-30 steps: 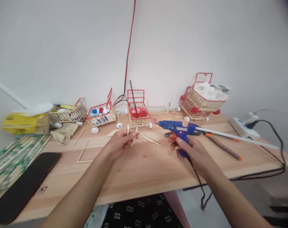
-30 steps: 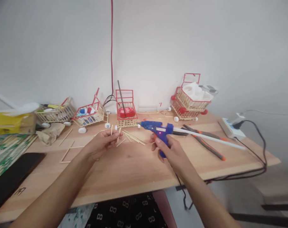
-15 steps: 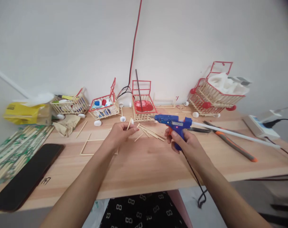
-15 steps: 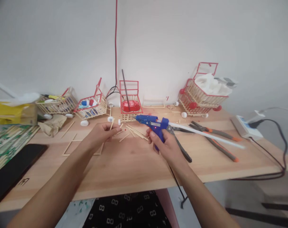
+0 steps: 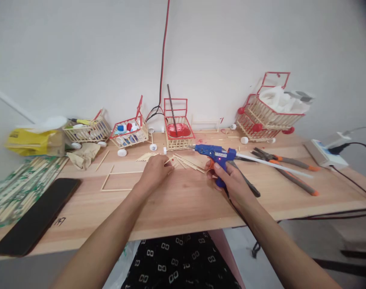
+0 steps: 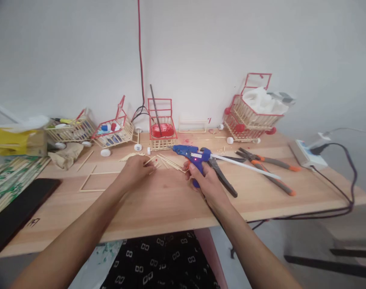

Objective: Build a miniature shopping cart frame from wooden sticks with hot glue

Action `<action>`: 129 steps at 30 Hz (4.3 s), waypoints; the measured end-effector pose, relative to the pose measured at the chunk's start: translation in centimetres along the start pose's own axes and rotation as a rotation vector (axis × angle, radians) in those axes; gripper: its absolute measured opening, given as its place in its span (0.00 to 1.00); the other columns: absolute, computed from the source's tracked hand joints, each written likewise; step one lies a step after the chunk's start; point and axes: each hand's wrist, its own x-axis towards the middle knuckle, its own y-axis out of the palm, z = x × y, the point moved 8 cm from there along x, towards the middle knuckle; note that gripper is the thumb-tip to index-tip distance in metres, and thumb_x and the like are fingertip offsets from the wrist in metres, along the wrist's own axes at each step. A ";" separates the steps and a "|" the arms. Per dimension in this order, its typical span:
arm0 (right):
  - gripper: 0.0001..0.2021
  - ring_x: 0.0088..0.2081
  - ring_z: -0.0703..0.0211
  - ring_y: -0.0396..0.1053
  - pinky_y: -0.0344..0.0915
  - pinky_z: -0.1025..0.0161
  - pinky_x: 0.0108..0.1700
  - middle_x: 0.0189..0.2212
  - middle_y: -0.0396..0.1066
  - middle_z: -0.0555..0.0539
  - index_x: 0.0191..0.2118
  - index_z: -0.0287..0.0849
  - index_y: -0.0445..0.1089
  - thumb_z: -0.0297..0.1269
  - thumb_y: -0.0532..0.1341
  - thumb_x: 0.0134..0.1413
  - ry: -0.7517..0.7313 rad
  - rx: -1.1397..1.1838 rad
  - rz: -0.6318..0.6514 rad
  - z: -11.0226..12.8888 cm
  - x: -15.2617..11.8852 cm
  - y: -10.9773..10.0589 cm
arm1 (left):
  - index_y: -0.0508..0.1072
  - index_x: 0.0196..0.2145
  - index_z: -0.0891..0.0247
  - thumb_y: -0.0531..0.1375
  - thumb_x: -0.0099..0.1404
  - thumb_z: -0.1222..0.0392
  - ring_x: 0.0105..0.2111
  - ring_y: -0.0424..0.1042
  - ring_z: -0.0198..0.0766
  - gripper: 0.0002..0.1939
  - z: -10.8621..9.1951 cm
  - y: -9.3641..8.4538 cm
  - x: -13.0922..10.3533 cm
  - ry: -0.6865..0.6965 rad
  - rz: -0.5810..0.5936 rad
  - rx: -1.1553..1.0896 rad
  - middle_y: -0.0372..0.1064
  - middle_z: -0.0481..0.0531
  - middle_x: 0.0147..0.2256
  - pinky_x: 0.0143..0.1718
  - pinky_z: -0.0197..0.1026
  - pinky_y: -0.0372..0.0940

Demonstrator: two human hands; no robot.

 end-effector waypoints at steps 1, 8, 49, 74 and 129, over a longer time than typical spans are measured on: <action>0.13 0.21 0.70 0.56 0.50 0.71 0.20 0.26 0.64 0.51 0.39 0.41 0.68 0.47 0.59 0.58 -0.002 -0.005 0.002 0.0 -0.1 0.0 | 0.65 0.18 0.62 0.59 0.55 0.63 0.27 0.64 0.39 0.09 -0.1 0.2 0.0 -0.001 0.004 0.032 0.67 0.50 0.22 0.28 0.39 0.50; 0.13 0.21 0.70 0.56 0.50 0.71 0.20 0.26 0.65 0.51 0.39 0.41 0.68 0.47 0.59 0.58 -0.001 -0.026 0.009 0.0 -0.2 0.0 | 0.66 0.23 0.62 0.60 0.56 0.61 0.32 0.67 0.41 0.07 -0.7 0.6 -0.1 -0.036 0.058 0.112 0.70 0.52 0.29 0.29 0.39 0.52; 0.15 0.21 0.69 0.56 0.50 0.69 0.20 0.27 0.64 0.50 0.41 0.42 0.67 0.49 0.56 0.59 -0.006 -0.176 0.051 0.2 -0.7 0.1 | 0.76 0.23 0.65 0.61 0.51 0.61 0.25 0.66 0.37 0.05 3.4 -1.0 2.5 -0.050 0.042 -0.038 0.68 0.48 0.22 0.26 0.37 0.53; 0.16 0.21 0.68 0.56 0.51 0.69 0.19 0.27 0.65 0.49 0.40 0.42 0.68 0.51 0.58 0.57 0.026 -0.127 0.032 0.2 -0.7 0.1 | 0.80 0.42 0.62 0.61 0.53 0.61 0.25 0.59 0.34 0.17 2.4 -0.6 2.0 0.063 0.166 -0.137 0.65 0.45 0.21 0.27 0.35 0.52; 0.17 0.23 0.67 0.59 0.55 0.68 0.22 0.26 0.66 0.49 0.40 0.39 0.66 0.50 0.55 0.60 -0.073 -0.291 -0.002 3.1 -2.2 0.8 | 0.75 0.39 0.66 0.64 0.54 0.52 0.18 0.50 0.25 0.18 0.6 0.1 -0.5 -0.166 0.229 -0.961 0.67 0.47 0.27 0.20 0.34 0.44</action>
